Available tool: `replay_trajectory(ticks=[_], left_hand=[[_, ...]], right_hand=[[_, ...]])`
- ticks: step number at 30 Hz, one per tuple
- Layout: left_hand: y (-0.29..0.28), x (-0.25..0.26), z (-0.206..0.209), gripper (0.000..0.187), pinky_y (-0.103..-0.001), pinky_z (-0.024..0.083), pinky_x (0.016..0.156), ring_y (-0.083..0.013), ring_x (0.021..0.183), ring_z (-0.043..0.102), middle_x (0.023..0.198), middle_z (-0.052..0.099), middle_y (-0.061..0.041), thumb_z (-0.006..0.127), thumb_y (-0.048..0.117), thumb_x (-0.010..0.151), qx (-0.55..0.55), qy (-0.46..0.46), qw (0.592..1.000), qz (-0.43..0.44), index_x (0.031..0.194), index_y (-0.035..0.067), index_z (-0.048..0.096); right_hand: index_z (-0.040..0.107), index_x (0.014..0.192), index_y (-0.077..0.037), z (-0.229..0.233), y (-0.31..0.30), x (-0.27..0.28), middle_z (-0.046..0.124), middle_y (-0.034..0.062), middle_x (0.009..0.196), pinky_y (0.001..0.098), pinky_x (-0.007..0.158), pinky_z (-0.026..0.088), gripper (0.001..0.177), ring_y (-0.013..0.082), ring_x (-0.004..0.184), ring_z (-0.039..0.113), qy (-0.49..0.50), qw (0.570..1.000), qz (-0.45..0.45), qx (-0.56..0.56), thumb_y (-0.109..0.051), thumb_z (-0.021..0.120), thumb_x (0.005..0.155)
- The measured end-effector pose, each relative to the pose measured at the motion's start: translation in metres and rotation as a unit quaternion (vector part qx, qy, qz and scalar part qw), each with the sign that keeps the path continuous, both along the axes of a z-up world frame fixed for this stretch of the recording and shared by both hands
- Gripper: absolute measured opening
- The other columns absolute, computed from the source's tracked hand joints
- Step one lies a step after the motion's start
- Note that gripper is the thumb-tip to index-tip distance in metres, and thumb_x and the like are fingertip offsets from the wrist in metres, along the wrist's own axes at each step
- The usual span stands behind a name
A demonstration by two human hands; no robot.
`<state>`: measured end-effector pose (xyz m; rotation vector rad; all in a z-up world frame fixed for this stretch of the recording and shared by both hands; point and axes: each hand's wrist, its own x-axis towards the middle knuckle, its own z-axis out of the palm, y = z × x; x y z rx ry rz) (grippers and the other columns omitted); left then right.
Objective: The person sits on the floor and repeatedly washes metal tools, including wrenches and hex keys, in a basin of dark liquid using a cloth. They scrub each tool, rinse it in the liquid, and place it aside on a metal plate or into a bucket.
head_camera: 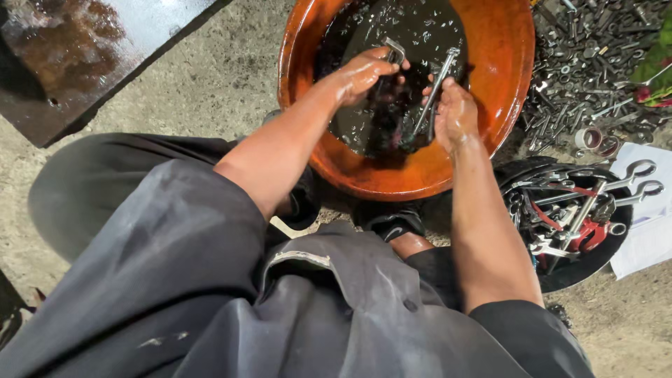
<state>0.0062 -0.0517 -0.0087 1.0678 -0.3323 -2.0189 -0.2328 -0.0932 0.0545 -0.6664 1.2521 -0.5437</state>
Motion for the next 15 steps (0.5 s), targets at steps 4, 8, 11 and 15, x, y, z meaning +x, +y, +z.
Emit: replay_trajectory(ticks=[4, 8, 11, 15], left_hand=[[0.002, -0.015, 0.022, 0.027, -0.039, 0.064, 0.074, -0.0200, 0.090, 0.074, 0.106, 0.073, -0.007, 0.057, 0.009, 0.100, -0.004, 0.024, 1.000, 0.006, 0.127, 0.014, 0.060], [0.012, -0.025, 0.039, 0.039, -0.041, 0.063, 0.070, -0.0191, 0.090, 0.073, 0.108, 0.073, -0.006, 0.055, 0.007, 0.095, -0.009, 0.062, 0.998, -0.007, 0.132, 0.019, 0.060], [0.020, -0.027, 0.041, 0.034, -0.037, 0.063, 0.070, -0.0179, 0.086, 0.072, 0.105, 0.072, -0.005, 0.063, 0.015, 0.096, 0.021, 0.040, 0.999, 0.028, 0.130, 0.018, 0.058], [0.022, -0.020, 0.026, 0.032, -0.036, 0.063, 0.068, -0.0194, 0.077, 0.073, 0.095, 0.073, -0.009, 0.071, 0.016, 0.090, 0.017, 0.058, 0.993, 0.105, 0.118, 0.008, 0.058]], right_hand=[[0.066, 0.126, 0.005, 0.007, 0.000, -0.005, 0.070, 0.0107, 0.095, 0.0277, 0.076, 0.055, 0.028, 0.0182, 0.082, 0.066, -0.043, 0.998, 0.023, -0.028, -0.005, 0.058, 0.101], [0.064, 0.128, 0.006, 0.006, 0.014, 0.009, 0.069, 0.0116, 0.104, 0.0303, 0.088, 0.059, 0.030, 0.0192, 0.093, 0.068, -0.052, 0.996, 0.041, -0.059, -0.001, 0.057, 0.100], [0.059, 0.133, 0.001, 0.012, 0.019, 0.020, 0.070, 0.0106, 0.119, 0.0299, 0.096, 0.057, 0.037, 0.0184, 0.107, 0.069, -0.038, 0.994, 0.072, -0.072, 0.002, 0.055, 0.096], [0.061, 0.135, 0.004, 0.021, 0.011, 0.019, 0.070, 0.0165, 0.133, 0.0323, 0.109, 0.053, 0.040, 0.0219, 0.125, 0.068, 0.033, 0.968, 0.184, -0.168, -0.001, 0.058, 0.096]])
